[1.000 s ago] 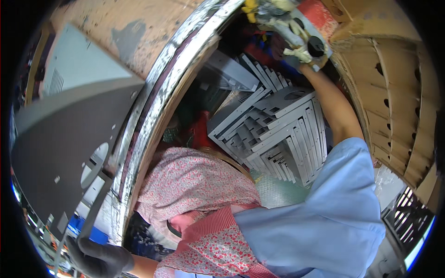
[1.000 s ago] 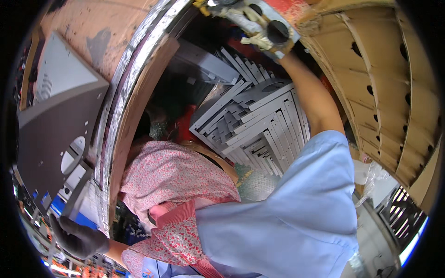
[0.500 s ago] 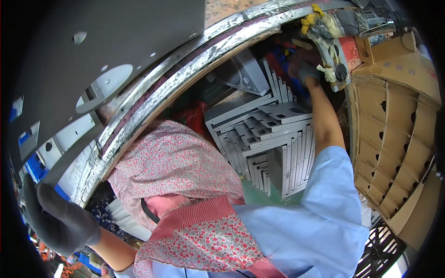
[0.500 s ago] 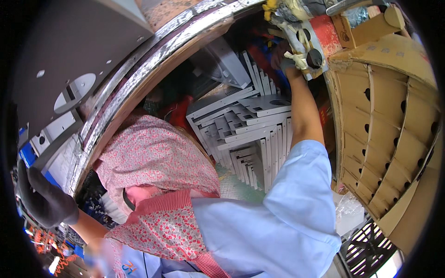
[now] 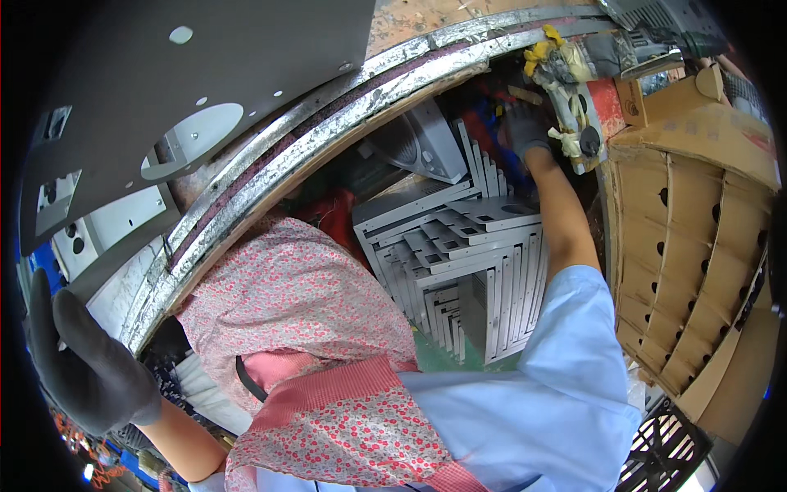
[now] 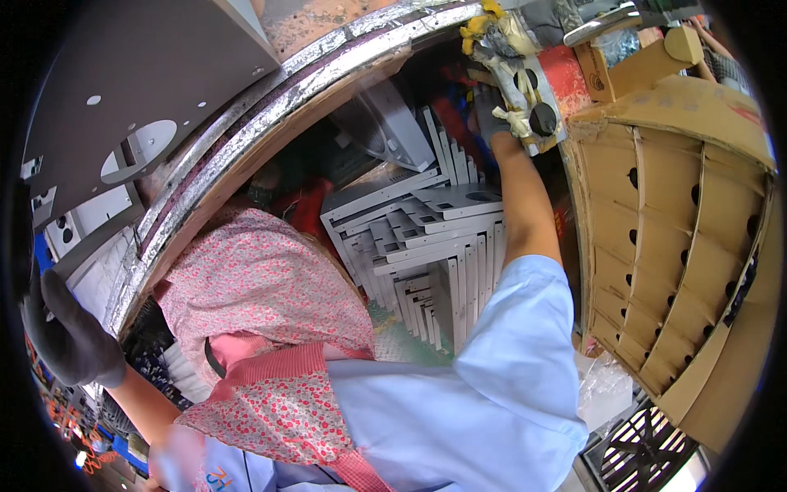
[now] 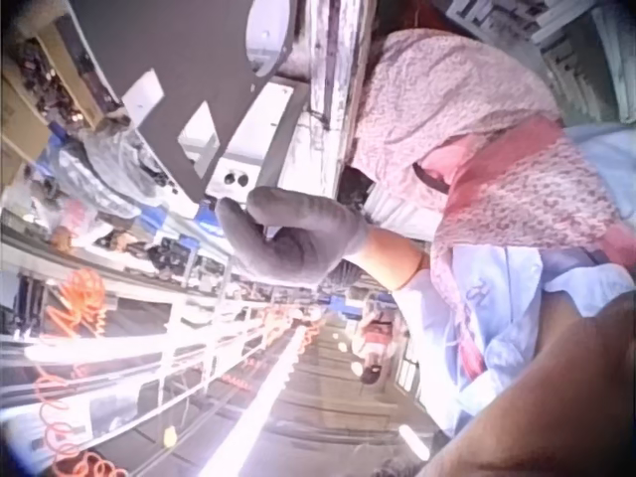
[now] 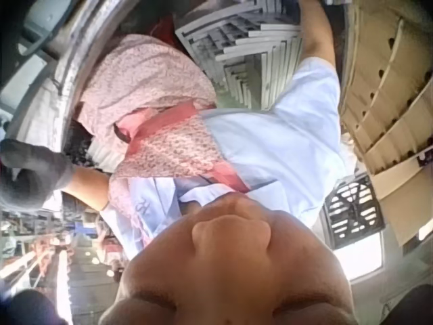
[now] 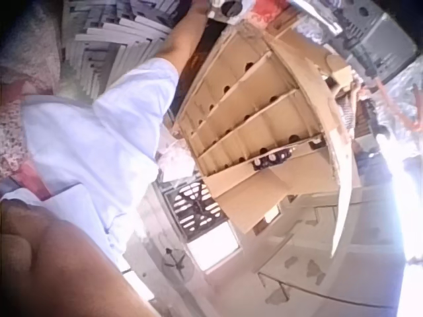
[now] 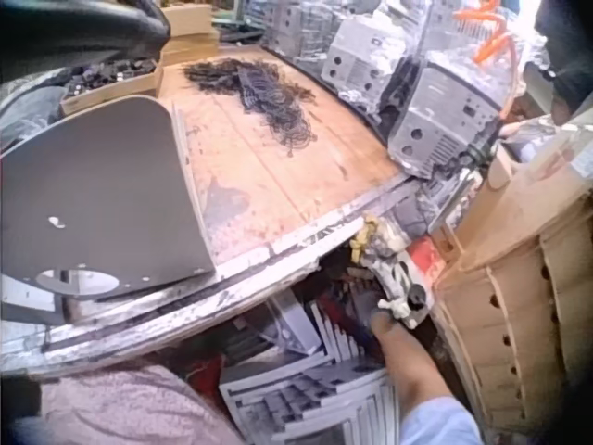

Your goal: Assemble metal housing units and install cooling fans using a pneumatic screwdriver.

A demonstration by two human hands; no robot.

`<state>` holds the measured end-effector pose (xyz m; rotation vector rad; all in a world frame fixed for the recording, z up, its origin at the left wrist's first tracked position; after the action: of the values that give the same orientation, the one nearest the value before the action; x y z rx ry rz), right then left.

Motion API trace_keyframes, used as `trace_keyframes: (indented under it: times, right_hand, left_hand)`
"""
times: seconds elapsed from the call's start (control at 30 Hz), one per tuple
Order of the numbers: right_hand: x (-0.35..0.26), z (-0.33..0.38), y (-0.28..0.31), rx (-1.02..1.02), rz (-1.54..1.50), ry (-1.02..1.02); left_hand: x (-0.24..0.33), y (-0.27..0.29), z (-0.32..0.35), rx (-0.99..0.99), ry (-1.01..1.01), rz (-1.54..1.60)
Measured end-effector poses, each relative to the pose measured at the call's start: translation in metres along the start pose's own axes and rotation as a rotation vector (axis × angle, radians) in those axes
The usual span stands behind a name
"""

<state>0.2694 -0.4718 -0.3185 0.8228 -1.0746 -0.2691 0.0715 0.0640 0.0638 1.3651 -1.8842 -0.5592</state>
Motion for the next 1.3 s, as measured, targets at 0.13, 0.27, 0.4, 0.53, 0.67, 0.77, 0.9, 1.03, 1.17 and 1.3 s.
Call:
trace_keyframes:
  times: [0.13, 0.27, 0.4, 0.53, 0.67, 0.77, 0.9, 1.03, 1.17, 1.3]
  right_hand:
    - [0.010, -0.004, -0.024, -0.507, -0.488, -0.106]
    - [0.004, 0.041, -0.153, -0.677, -0.460, -0.059]
    - [-0.004, 0.032, -0.137, -0.808, -0.314, -0.003]
    - [0.003, 0.041, -0.096, -0.645, -0.124, -0.073]
    - [-0.015, 0.030, -0.115, -0.398, -0.168, -0.063]
    - [-0.020, 0.033, -0.111, -0.617, -0.119, -0.016]
    - [0.022, 0.017, -0.028, -1.017, -0.545, -0.041]
    - [0.021, 0.018, -0.033, -1.243, -0.787, -0.509]
    - [0.006, 0.015, -0.063, -0.794, -0.373, -0.130]
    - [0.022, 0.019, -0.053, -0.764, -0.379, -0.118]
  left_hand:
    - [0.007, -0.003, 0.005, 0.009, 0.054, -0.003]
    - [0.003, -0.010, 0.002, 0.078, 0.127, 0.074]
    - [-0.008, 0.005, 0.007, 0.077, 0.117, 0.015]
    - [-0.001, -0.005, 0.000, 0.067, 0.099, 0.108]
    - [0.005, -0.011, -0.001, 0.023, 0.095, 0.168]
    - [0.014, -0.010, -0.001, -0.017, 0.053, 0.097]
    - [0.026, -0.015, -0.003, -0.052, 0.008, -0.092]
    - [0.022, -0.014, -0.002, -0.007, 0.070, -0.109]
    - [0.015, -0.010, 0.001, 0.041, 0.056, -0.082]
    - [-0.001, 0.005, 0.002, 0.062, 0.008, -0.096]
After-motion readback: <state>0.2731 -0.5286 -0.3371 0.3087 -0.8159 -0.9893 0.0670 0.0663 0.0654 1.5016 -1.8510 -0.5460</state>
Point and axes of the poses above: each hand's wrist, its own z-axis away from the middle knuckle, its own y-axis out of the back of the hand, x = y × z, the point moved 4 cm from there along -z, towards the middle knuckle, and after that the axes turned 12 degrees about z, right-handed, at the moved point
